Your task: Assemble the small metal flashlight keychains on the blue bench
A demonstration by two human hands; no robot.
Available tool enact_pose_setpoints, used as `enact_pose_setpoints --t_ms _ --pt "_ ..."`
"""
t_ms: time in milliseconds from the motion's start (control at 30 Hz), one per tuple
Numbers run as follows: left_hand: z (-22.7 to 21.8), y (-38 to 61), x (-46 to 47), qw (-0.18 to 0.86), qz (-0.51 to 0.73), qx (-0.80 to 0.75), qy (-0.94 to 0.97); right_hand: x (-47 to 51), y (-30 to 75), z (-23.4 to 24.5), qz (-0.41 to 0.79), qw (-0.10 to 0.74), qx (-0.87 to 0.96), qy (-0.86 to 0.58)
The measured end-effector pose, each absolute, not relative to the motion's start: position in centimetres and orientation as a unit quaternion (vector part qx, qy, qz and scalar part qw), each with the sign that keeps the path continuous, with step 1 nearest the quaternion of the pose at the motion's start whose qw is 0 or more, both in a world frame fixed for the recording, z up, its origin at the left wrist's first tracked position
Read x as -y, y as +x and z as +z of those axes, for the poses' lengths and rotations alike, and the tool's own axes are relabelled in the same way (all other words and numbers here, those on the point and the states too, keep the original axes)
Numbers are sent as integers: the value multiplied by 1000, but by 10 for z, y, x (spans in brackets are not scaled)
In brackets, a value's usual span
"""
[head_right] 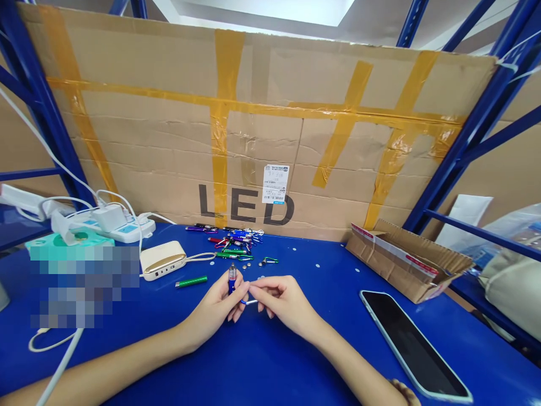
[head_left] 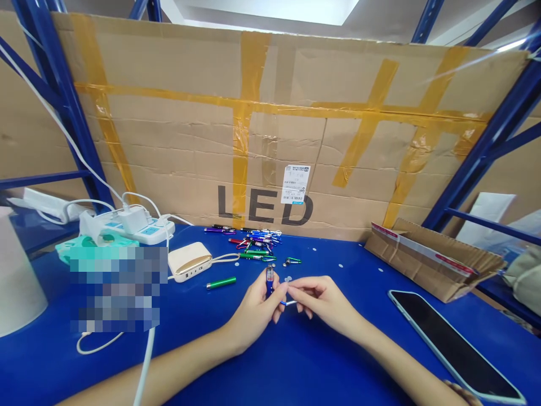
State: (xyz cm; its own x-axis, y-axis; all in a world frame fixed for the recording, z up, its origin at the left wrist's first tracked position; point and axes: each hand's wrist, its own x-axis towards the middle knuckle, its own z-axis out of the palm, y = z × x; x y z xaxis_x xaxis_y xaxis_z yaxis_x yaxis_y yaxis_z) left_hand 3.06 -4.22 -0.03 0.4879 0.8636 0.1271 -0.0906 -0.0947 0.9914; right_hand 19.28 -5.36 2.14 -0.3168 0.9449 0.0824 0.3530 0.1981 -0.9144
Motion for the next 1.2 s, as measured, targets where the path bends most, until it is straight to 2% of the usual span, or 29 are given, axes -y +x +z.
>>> enact_pose_setpoints --t_ms 167,367,467,800,1200 --pt "4 28 38 579 422 -326 617 55 196 19 380 351 729 -449" --pt "2 26 36 471 435 -353 681 61 198 19 84 306 874 -368" --pt "1 26 36 452 432 -358 694 64 199 19 17 270 895 -355" --pt "0 26 35 430 420 -362 712 59 199 14 66 291 887 -352" --pt "7 26 38 390 410 -371 736 56 194 2 29 358 867 -345"
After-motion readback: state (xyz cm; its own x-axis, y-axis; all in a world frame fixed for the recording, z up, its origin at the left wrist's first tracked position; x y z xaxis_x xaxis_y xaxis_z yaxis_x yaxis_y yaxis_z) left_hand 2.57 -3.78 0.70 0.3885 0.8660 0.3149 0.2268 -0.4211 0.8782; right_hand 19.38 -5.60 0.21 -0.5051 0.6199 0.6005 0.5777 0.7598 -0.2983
